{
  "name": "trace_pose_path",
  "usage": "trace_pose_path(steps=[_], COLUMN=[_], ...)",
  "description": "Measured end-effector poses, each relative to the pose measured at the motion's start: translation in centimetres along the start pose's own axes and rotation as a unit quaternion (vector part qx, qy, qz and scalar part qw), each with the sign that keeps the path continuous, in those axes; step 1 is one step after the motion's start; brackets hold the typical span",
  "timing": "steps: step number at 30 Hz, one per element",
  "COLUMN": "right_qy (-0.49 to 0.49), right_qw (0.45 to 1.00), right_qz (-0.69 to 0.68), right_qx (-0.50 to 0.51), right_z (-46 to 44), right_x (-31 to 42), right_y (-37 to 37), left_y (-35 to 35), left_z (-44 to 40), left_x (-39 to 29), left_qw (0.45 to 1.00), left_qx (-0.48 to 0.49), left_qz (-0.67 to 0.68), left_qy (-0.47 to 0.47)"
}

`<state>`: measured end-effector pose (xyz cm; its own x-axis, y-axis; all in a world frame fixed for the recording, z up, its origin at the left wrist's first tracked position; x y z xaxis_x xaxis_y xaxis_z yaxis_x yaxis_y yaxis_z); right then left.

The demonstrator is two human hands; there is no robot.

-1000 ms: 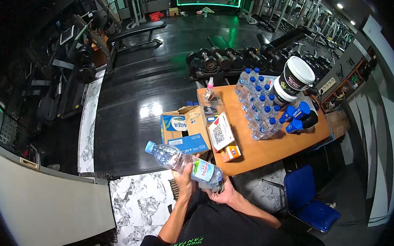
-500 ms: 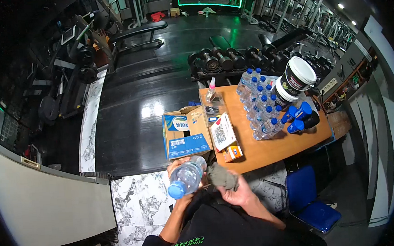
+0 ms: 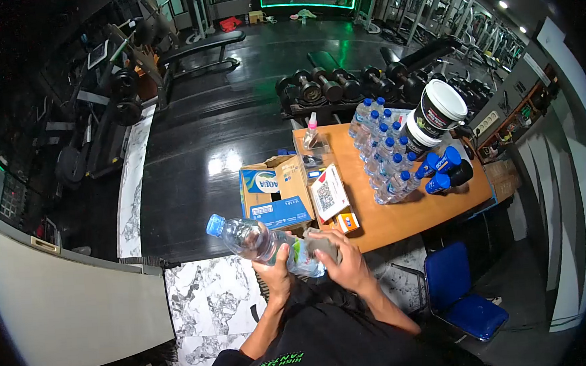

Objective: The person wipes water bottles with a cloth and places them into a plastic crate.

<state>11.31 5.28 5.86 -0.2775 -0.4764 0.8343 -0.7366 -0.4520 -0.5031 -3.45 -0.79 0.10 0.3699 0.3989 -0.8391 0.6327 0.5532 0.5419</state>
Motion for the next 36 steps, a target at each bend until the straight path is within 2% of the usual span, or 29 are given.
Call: trace_pose_path(steps=[1, 2, 3, 4, 6, 7, 9, 10, 11, 13, 14, 15, 17, 18, 19, 20, 21, 22, 23, 24, 25, 26, 27, 28, 29, 31, 32, 34, 36], right_qy=[0.041, 0.117, 0.19, 0.19, 0.296, 0.296, 0.35, 0.364, 0.366, 0.386, 0.367, 0.366, 0.362, 0.339, 0.34, 0.138, -0.094, -0.14, -0.14, 0.03, 0.197, 0.106, 0.04, -0.053, -0.144, -0.243, -0.262, -0.276, -0.309], right_qw=[0.994, 0.969, 0.926, 0.926, 0.764, 0.764, 0.596, 0.583, 0.583, 0.538, 0.5, 0.501, 0.504, 0.48, 0.48, 0.81, 0.972, 0.975, 0.975, 0.896, 0.717, 0.828, 0.929, 0.967, 0.978, 0.965, 0.952, 0.949, 0.943], right_qz=[-0.098, -0.2, -0.299, -0.299, -0.556, -0.555, -0.711, -0.723, -0.722, -0.749, -0.78, -0.78, -0.78, -0.802, -0.802, -0.567, -0.214, -0.173, -0.173, -0.441, -0.66, -0.532, -0.319, -0.184, -0.044, 0.1, 0.161, 0.154, 0.12], right_qx=[0.038, 0.086, 0.133, 0.133, 0.141, 0.145, 0.125, 0.071, 0.075, 0.005, 0.077, 0.079, 0.076, 0.107, 0.108, 0.059, -0.002, 0.003, 0.004, -0.053, -0.105, -0.142, -0.18, -0.165, -0.144, 0.01, -0.006, -0.012, -0.025], right_z=[-0.2, 0.1, 0.3, 0.5, 1.2, 1.4, 2.5, 3.0, 3.0, 3.0, 3.2, 3.7, 4.5, 5.0, 6.1, 6.1, 6.5, 6.9, 6.0, 4.2, 3.7, 3.2, 2.9, 2.5, 2.2, 1.1, 1.3, 1.4, 1.7], right_x=[-1.7, -4.8, -6.8, -7.9, -8.6, -8.8, -8.9, -9.7, -8.6, -6.3, -6.1, -6.4, -6.5, -6.9, -7.2, -7.5, -6.0, -6.1, -4.6, -3.6, -2.8, -1.0, 0.1, 1.6, 3.1, 5.9, 6.0, 4.9, 3.6], right_y=[0.2, 1.1, 2.1, 2.6, 4.7, 5.4, 7.6, 8.2, 8.5, 8.2, 8.3, 8.0, 7.3, 6.9, 6.5, 3.9, 1.6, 0.7, 0.3, -0.3, 0.7, -0.1, -0.7, -0.8, -0.5, 1.1, 1.7, 1.7, 1.2], left_y=[0.0, -0.1, -0.2, -0.2, -0.2, -0.1, -0.1, -0.1, -0.7, -2.5, -2.1, -2.7, -4.0, -3.8, -4.1, -4.8, -5.1, -5.1, -4.2, -3.2, -2.6, -2.5, -2.1, -1.3, -0.6, -0.2, -0.4, -0.5, 0.1], left_z=[0.1, 0.1, 0.0, 0.0, 0.0, -0.1, -0.4, -0.7, -1.1, -1.9, -2.3, -2.7, -3.5, -3.5, -3.7, -3.9, -4.2, -4.3, -4.1, -3.6, -3.3, -3.3, -3.1, -2.8, -2.4, -2.0, -2.1, -2.4, -2.1], left_x=[0.1, -0.1, -0.2, -0.1, -0.2, -0.4, -1.1, -1.4, -0.9, -0.3, -1.3, -1.1, 0.6, 0.2, 0.2, 0.4, 0.1, 0.0, -1.3, -2.2, -2.3, -1.6, -1.7, -1.7, -1.6, -1.0, -0.3, 0.6, 0.2], left_qw=[0.999, 1.0, 1.0, 0.999, 0.993, 0.993, 0.997, 0.996, 0.996, 0.992, 0.993, 0.992, 0.992, 0.99, 0.99, 0.989, 0.987, 0.984, 0.983, 0.972, 0.955, 0.95, 0.951, 0.946, 0.941, 0.938, 0.937, 0.933, 0.927], left_qx=[0.012, 0.023, 0.024, 0.027, 0.023, 0.02, -0.01, -0.031, -0.035, -0.095, -0.075, -0.075, -0.065, -0.089, -0.091, -0.106, -0.12, -0.122, -0.123, -0.139, -0.153, -0.151, -0.148, -0.146, -0.145, -0.167, -0.143, -0.091, -0.099], left_qz=[0.016, -0.011, -0.011, 0.032, 0.102, 0.102, 0.081, 0.067, 0.067, 0.014, 0.013, 0.013, 0.111, 0.102, 0.102, 0.102, 0.103, 0.133, 0.134, 0.181, 0.226, 0.241, 0.239, 0.251, 0.262, 0.253, 0.263, 0.282, 0.291], left_qy=[-0.026, -0.011, -0.011, -0.029, -0.053, -0.05, 0.01, 0.047, 0.049, 0.08, 0.093, 0.095, 0.021, 0.028, 0.028, 0.023, 0.017, -0.01, -0.01, -0.062, -0.114, -0.13, -0.131, -0.146, -0.159, -0.169, -0.181, -0.204, -0.214])
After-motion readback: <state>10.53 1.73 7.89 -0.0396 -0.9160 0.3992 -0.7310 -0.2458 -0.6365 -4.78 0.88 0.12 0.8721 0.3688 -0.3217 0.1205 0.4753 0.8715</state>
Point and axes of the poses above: each hand's wrist, its own z-axis away from the middle knuckle, its own y-axis out of the palm, x = y × z, the point moved 5 cm from there along -z, towards the middle knuckle, and after that the axes turned 5 degrees about x, right-handed, at the moved point
